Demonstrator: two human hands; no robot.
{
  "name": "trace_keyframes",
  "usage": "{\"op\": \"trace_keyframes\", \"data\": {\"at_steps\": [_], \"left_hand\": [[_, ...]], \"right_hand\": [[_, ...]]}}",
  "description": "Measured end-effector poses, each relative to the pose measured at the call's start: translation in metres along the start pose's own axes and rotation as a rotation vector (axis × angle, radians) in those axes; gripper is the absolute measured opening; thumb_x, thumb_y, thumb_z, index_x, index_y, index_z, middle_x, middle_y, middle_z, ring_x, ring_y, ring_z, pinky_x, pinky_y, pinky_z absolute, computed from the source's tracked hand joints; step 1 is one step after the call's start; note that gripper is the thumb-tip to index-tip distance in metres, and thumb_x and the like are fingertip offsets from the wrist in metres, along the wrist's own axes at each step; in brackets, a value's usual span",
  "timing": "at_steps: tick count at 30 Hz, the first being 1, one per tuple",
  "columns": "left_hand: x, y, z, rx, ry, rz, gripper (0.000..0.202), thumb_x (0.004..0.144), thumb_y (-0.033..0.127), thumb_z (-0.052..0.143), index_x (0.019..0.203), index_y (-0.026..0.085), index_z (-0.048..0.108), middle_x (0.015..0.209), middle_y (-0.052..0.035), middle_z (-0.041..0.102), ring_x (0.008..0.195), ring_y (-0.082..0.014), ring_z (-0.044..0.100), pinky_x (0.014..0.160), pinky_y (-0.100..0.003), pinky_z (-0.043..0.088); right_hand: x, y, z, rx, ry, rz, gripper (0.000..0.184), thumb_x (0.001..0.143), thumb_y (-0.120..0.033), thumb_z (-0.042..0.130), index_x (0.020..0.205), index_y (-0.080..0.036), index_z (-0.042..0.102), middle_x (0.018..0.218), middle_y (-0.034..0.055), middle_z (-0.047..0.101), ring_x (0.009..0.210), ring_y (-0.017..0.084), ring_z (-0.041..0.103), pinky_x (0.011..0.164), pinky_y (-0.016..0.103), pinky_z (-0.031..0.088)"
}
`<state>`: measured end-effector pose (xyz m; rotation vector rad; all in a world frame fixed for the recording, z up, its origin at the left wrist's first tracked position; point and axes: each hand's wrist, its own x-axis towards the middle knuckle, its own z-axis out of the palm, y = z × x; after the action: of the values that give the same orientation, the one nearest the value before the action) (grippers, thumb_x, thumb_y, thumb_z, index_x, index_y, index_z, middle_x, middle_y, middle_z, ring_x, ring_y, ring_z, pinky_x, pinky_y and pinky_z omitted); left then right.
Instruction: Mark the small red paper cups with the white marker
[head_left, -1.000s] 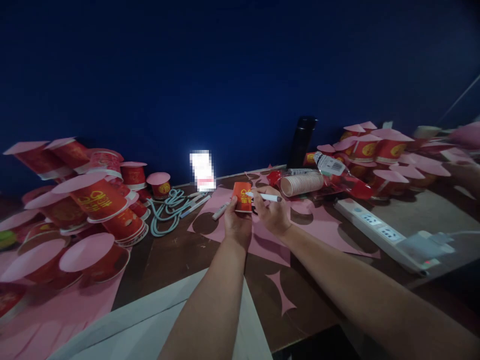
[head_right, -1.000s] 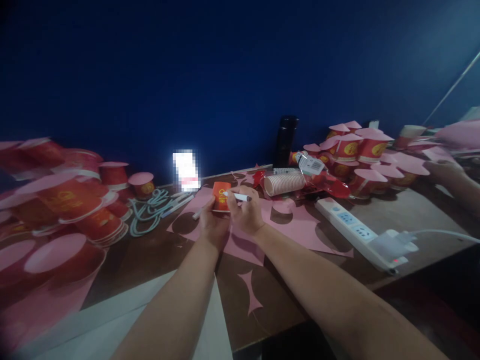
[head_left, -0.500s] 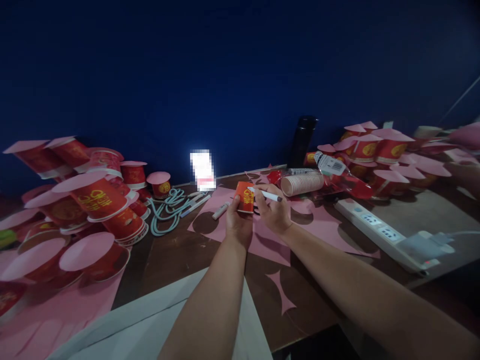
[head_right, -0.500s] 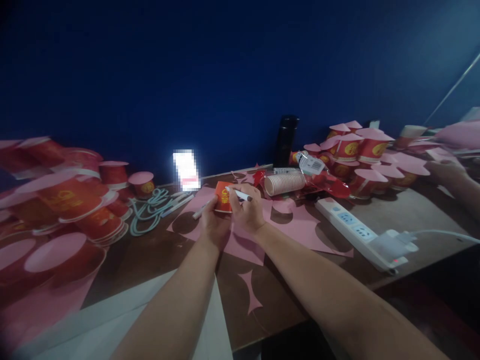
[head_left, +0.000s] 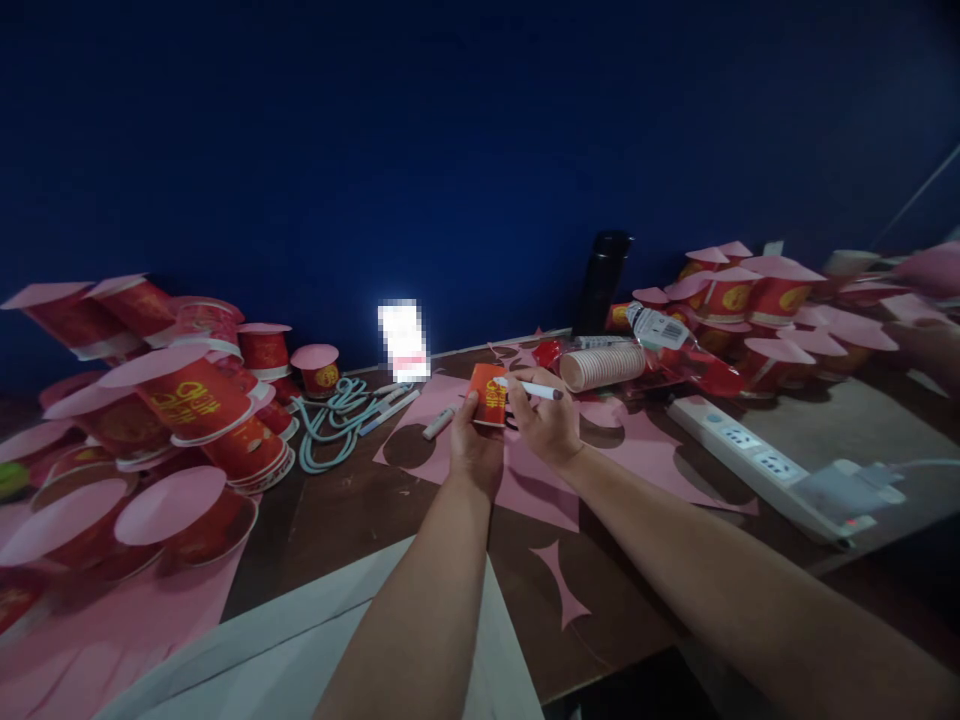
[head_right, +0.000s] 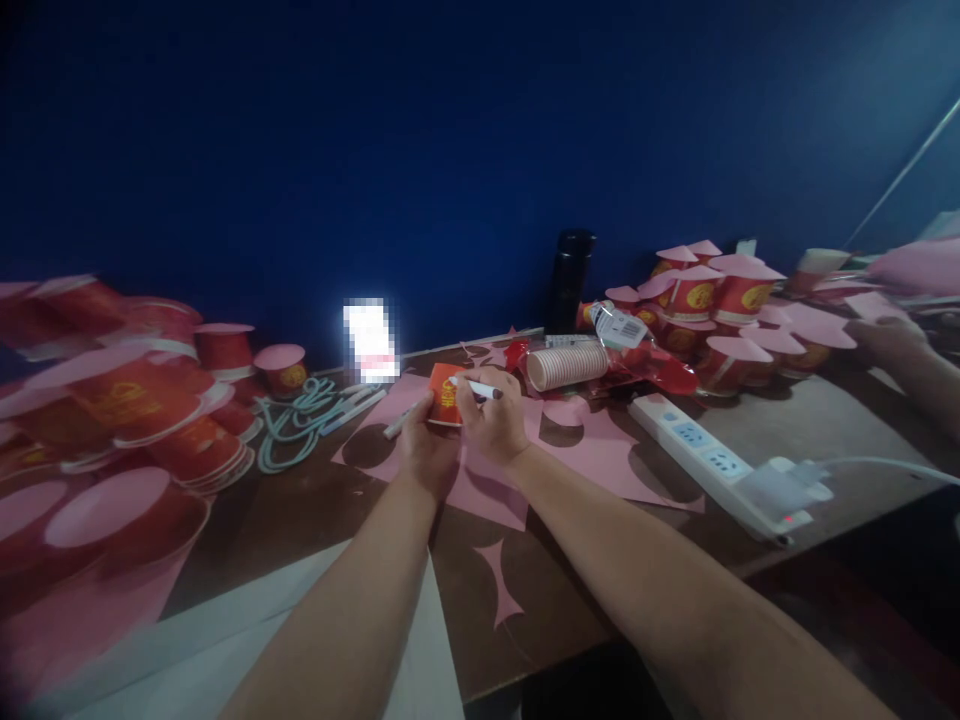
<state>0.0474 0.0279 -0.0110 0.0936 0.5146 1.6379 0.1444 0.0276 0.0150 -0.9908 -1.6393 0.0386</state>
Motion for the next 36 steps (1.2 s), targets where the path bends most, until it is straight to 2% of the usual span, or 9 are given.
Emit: {"op": "trace_keyframes", "data": {"at_steps": [8,21,28,36], "left_hand": [[-0.002,0.0009,0.0027,0.01,0.037,0.006,0.011,0.079,0.015,0.06,0.087,0.015,0.067,0.09,-0.0047,0.072,0.087,-0.0155,0.069,0.081,-0.025,0.052],[-0.0049,0.0018,0.0049,0.004,0.03,0.002,0.011,0.079,0.014,0.061,0.089,0.013,0.066,0.088,-0.005,0.072,0.081,-0.0134,0.068,0.082,-0.025,0.051],[-0.0036,0.0015,0.004,0.011,-0.009,-0.007,0.015,0.08,0.015,0.059,0.092,0.014,0.067,0.091,-0.0057,0.071,0.088,-0.0157,0.068,0.085,-0.027,0.051],[-0.0051,0.0019,0.006,0.003,0.027,-0.004,0.012,0.079,0.014,0.059,0.089,0.014,0.066,0.089,-0.005,0.071,0.087,-0.0155,0.068,0.083,-0.026,0.051]], "right_hand": [[-0.0003,0.0018,0.0017,0.008,0.0,-0.003,0.021,0.092,-0.034,0.049,0.087,-0.02,0.063,0.081,0.005,0.07,0.079,0.02,0.066,0.078,0.036,0.05],[0.0028,-0.0036,-0.0015,-0.017,0.004,-0.036,0.021,0.091,-0.034,0.048,0.081,-0.021,0.062,0.077,0.005,0.069,0.075,0.02,0.064,0.076,0.035,0.049],[0.0016,-0.0021,-0.0005,-0.009,-0.004,-0.033,0.019,0.09,-0.032,0.049,0.081,-0.022,0.062,0.077,0.0043,0.069,0.075,0.02,0.064,0.076,0.036,0.049],[0.001,-0.0022,0.0004,-0.027,0.006,-0.04,0.02,0.09,-0.034,0.048,0.08,-0.022,0.061,0.077,0.0044,0.069,0.077,0.02,0.064,0.076,0.035,0.05]]}}
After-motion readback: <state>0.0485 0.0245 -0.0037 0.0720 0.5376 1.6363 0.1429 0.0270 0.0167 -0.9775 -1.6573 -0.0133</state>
